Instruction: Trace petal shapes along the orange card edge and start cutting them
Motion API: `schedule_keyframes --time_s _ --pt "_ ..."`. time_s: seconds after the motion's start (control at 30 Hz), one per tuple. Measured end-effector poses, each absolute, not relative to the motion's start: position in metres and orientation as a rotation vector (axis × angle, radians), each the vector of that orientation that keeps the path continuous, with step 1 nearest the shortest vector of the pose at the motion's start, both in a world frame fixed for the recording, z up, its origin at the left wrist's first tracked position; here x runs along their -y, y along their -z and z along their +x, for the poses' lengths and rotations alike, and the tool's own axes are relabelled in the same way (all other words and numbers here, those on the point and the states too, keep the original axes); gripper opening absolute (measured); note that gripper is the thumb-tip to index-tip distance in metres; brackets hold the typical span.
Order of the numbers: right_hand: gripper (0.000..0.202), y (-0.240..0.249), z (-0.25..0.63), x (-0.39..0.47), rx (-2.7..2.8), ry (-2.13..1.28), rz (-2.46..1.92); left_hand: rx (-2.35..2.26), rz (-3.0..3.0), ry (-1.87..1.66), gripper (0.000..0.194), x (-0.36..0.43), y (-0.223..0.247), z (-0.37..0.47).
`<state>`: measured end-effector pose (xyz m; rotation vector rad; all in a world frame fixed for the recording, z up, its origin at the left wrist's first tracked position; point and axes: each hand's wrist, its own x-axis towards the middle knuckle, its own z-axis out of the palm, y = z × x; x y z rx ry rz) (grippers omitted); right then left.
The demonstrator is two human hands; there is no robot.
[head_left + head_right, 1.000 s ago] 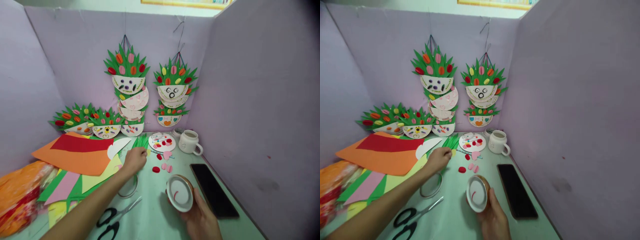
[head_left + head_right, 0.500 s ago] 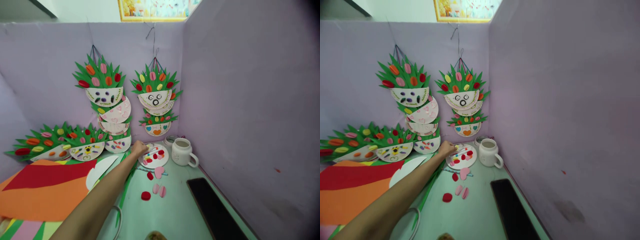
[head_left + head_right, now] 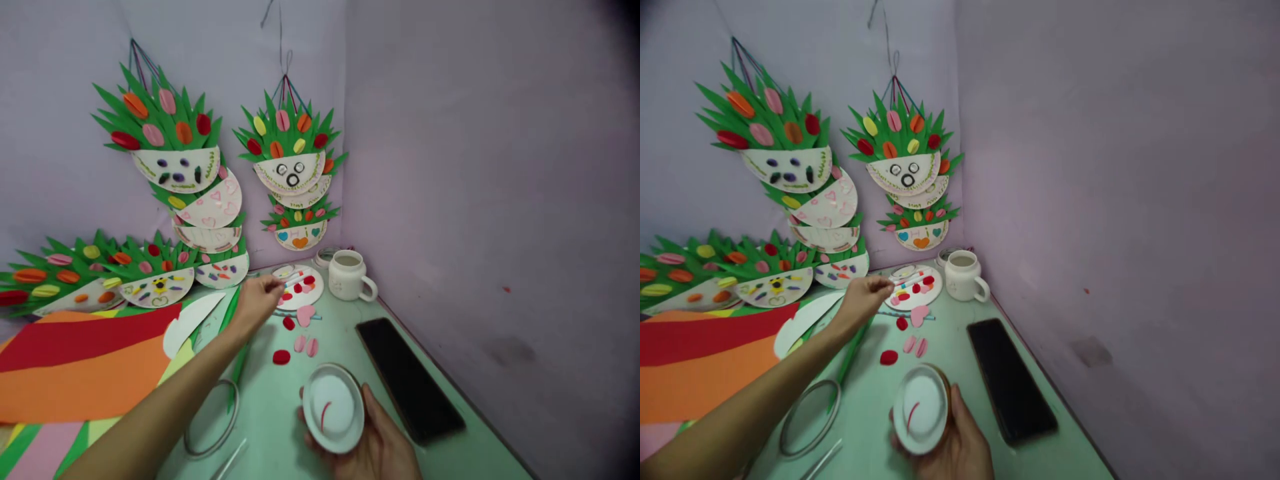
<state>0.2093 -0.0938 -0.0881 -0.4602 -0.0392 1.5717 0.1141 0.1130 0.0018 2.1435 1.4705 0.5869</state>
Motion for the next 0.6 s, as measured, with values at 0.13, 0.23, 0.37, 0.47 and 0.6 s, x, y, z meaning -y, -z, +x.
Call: schedule_keyframes --time_s 0.13,0.23,0.37,0.47,0.6 --pt "0.039 0.086 0.213 0.092 0.04 -1.475 -0.441 -1.275 2.183 -0.541 0.012 -0.009 0.004 0.085" --pt "0.043 0.088 0.209 0.094 0.159 -1.451 -0.433 -1.189 2.358 -0.837 0.019 0.045 0.022 0.073" --pt "0.044 0.089 0.197 0.098 0.281 -1.425 -0.46 -1.295 2.335 -0.87 0.017 0.07 0.036 0.075" --pt "0.044 0.083 0.189 0.101 0.309 -1.351 -0.486 -1.413 2.357 -0.827 0.015 0.073 0.035 0.08" --pt "0.045 0.076 0.184 0.105 0.37 -1.326 -0.504 -1.485 2.404 -0.725 0.017 0.07 0.029 0.084"
